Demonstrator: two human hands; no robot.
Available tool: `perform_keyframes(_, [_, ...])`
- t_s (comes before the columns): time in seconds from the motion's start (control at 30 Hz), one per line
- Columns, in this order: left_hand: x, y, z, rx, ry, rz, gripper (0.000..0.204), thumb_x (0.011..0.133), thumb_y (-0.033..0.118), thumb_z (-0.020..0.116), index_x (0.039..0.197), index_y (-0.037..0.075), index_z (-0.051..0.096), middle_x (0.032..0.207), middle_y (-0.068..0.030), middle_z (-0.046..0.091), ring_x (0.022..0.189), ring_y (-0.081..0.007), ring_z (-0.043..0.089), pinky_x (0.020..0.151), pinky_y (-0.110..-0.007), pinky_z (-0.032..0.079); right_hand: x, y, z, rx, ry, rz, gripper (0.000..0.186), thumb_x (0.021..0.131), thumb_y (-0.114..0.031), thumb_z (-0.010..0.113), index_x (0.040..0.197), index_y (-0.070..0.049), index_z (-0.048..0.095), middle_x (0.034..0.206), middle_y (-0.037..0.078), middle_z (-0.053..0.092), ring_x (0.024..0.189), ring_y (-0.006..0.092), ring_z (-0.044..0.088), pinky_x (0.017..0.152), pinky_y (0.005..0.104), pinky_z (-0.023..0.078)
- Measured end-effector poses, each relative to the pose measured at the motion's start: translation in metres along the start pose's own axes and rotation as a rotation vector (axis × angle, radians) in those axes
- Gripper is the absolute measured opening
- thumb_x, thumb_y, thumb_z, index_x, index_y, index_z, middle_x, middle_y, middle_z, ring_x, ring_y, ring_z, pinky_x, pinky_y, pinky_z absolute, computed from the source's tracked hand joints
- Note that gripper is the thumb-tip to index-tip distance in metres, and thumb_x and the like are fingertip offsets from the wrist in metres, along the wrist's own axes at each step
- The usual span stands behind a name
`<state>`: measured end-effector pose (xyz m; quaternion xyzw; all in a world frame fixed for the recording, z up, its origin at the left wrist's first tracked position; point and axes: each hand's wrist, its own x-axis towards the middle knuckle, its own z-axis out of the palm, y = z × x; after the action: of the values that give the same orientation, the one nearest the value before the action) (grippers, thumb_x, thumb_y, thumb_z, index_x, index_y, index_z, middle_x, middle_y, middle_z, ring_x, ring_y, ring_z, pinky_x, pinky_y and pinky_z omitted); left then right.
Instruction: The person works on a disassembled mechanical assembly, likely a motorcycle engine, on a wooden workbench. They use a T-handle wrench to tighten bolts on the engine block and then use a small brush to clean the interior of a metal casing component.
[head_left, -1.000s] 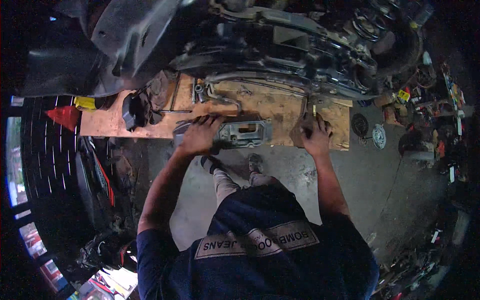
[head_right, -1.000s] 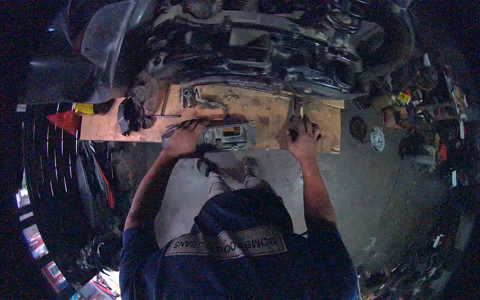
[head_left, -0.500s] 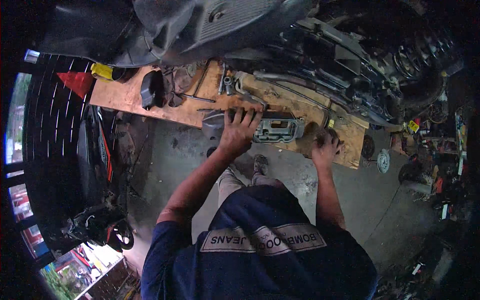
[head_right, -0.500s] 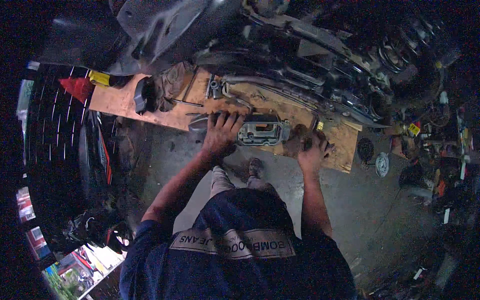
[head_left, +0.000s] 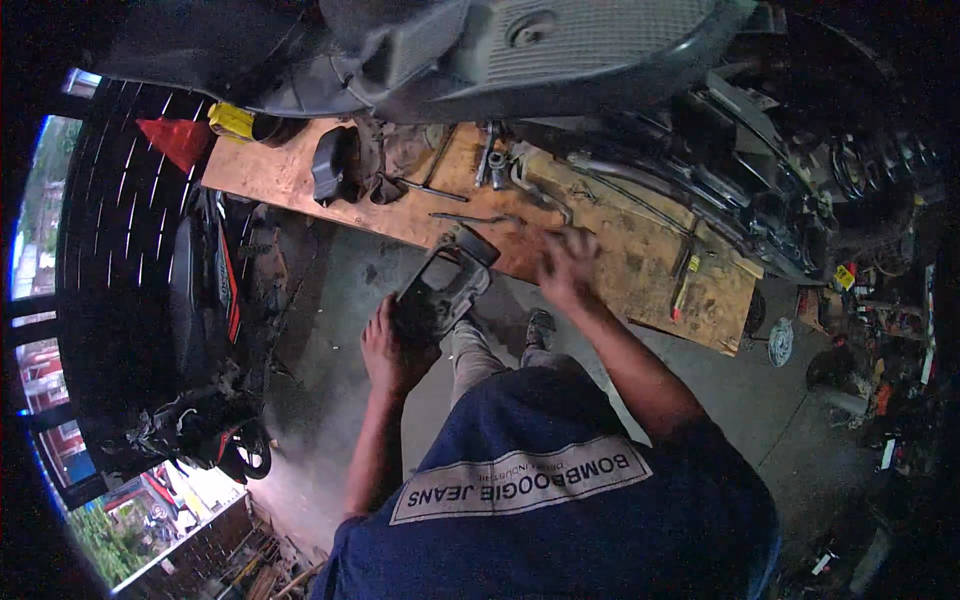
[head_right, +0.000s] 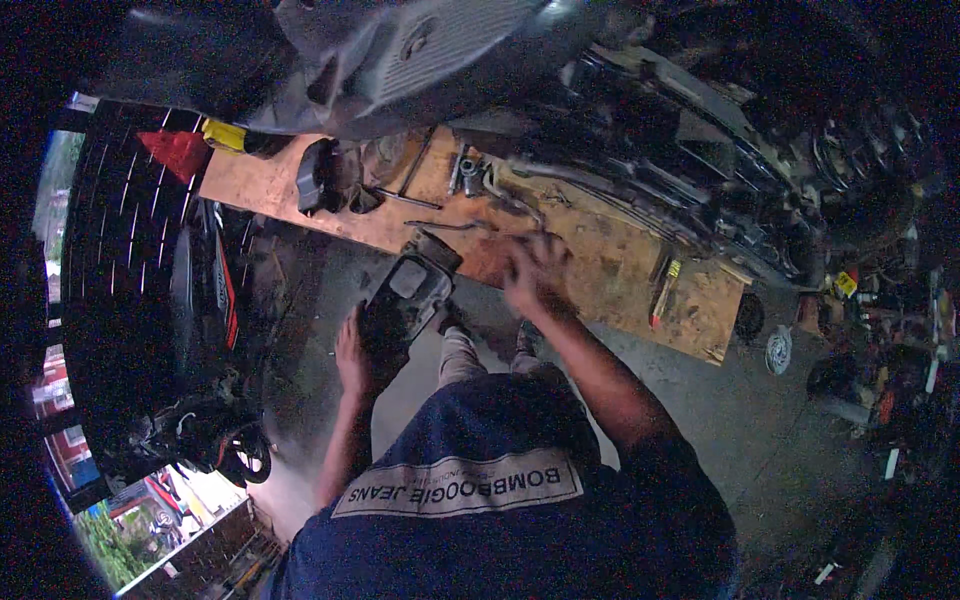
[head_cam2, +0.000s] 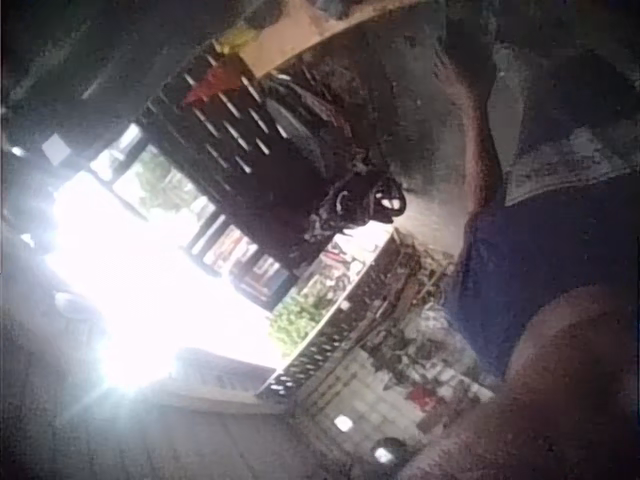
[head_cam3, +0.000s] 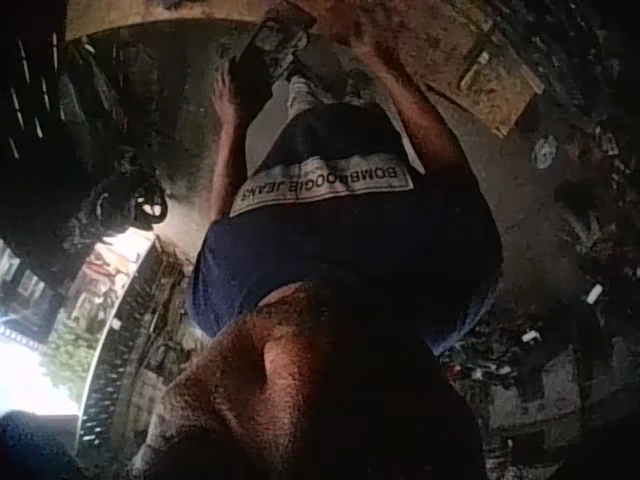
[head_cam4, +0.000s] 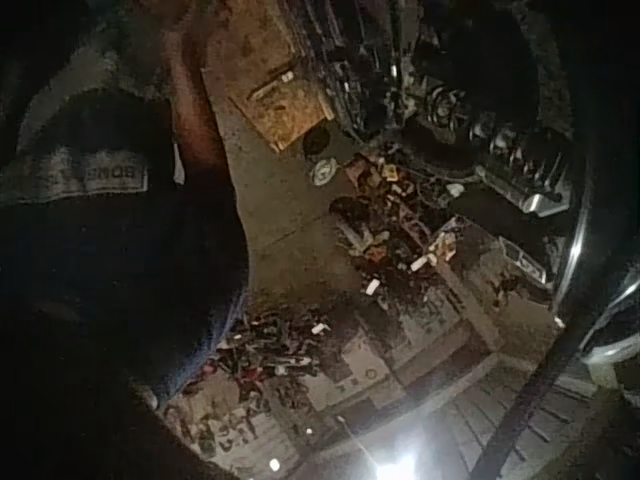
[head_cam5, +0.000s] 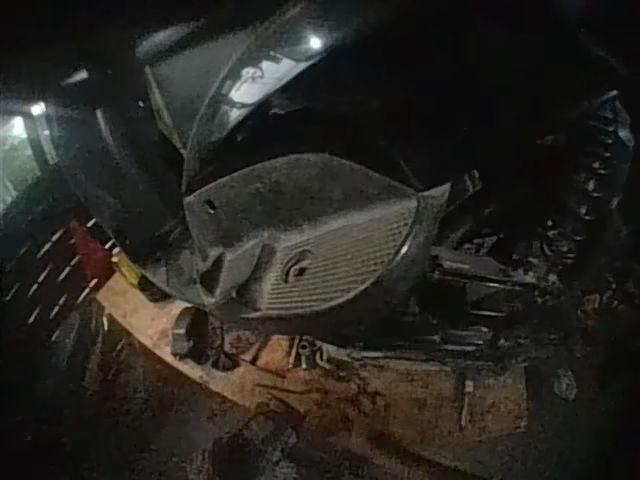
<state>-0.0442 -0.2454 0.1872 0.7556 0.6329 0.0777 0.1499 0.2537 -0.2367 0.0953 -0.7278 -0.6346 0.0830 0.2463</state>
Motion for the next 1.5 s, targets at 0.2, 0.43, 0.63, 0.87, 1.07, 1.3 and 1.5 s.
perform_keyframes(0.2, [-0.008, -0.012, -0.01, 0.006, -0.025, -0.073, 0.099, 0.054, 0.026, 0.08, 0.14, 0.008, 0.035, 0.13, -0.0162, 0.05, 0.121, -0.0348, 0.048, 0.101, -0.048, 0.038, 0.056, -0.029, 0.046, -0.1, -0.122, -0.245, 0.041, 0.087, -0.017, 0.057, 0.126, -0.005, 0.052, 0.12, 0.019, 0.046, 0.112, 0.0367, 0.043, 0.091, 0.0503, 0.037])
perform_keyframes(0.43, [0.021, -0.011, 0.002, -0.118, -0.104, 0.008, 0.1, 0.054, 0.028, 0.081, 0.14, 0.008, 0.035, 0.131, -0.0153, 0.05, 0.119, -0.0349, 0.049, 0.1, -0.049, 0.038, 0.037, 0.015, 0.05, 0.291, -0.189, 0.222, 0.019, 0.093, -0.021, 0.055, 0.102, -0.005, 0.06, 0.082, 0.01, 0.065, 0.079, 0.0269, 0.064, 0.075, 0.0362, 0.05])
perform_keyframes(0.63, [0.089, 0.019, 0.023, -0.079, -0.131, 0.399, 0.102, 0.056, 0.033, 0.084, 0.142, 0.009, 0.033, 0.132, -0.0145, 0.05, 0.121, -0.0345, 0.049, 0.1, -0.048, 0.039, -0.047, 0.054, -0.053, 0.59, 0.129, 0.352, 0.02, 0.082, -0.006, 0.064, 0.101, -0.005, 0.06, 0.078, 0.004, 0.058, 0.068, 0.0128, 0.053, 0.068, 0.0309, 0.048])
perform_keyframes(0.87, [0.149, 0.1, 0.055, 0.092, -0.248, 0.638, 0.09, 0.058, 0.044, 0.08, 0.132, 0.009, 0.043, 0.131, -0.0146, 0.053, 0.122, -0.0334, 0.051, 0.098, -0.049, 0.04, -0.084, 0.091, -0.086, 0.687, 0.471, 0.479, 0.023, 0.082, -0.002, 0.066, 0.104, 0.001, 0.061, 0.094, 0.009, 0.066, 0.087, 0.0158, 0.061, 0.08, 0.0297, 0.048])
perform_keyframes(1.07, [0.157, 0.132, 0.08, 0.184, -0.435, 0.688, 0.103, 0.059, 0.062, 0.074, 0.139, 0.008, 0.039, 0.14, -0.0225, 0.044, 0.128, -0.037, 0.044, 0.104, -0.058, 0.032, -0.074, 0.092, -0.112, 0.548, 0.572, 0.595, 0.02, 0.09, -0.015, 0.065, 0.099, 0.002, 0.062, 0.09, 0.012, 0.067, 0.083, 0.0217, 0.063, 0.077, 0.0342, 0.049])
perform_keyframes(1.3, [0.147, 0.147, 0.078, 0.361, -0.387, 0.645, 0.111, 0.058, 0.054, 0.079, 0.146, 0.01, 0.028, 0.145, -0.0178, 0.038, 0.134, -0.0351, 0.038, 0.105, -0.068, 0.018, -0.058, 0.091, -0.09, 0.376, 0.504, 0.498, 0.032, 0.092, -0.023, 0.063, 0.114, -0.001, 0.054, 0.086, 0.015, 0.064, 0.08, 0.0304, 0.061, 0.076, 0.0389, 0.048])
perform_keyframes(1.5, [0.139, 0.142, 0.083, 0.278, -0.284, 0.691, 0.113, 0.053, 0.058, 0.081, 0.143, 0.009, 0.034, 0.143, -0.0195, 0.039, 0.135, -0.0375, 0.033, 0.106, -0.064, 0.018, -0.056, 0.098, -0.057, 0.366, 0.237, 0.546, 0.04, 0.094, -0.029, 0.059, 0.122, -0.003, 0.051, 0.093, 0.021, 0.067, 0.084, 0.0392, 0.066, 0.071, 0.0447, 0.05])
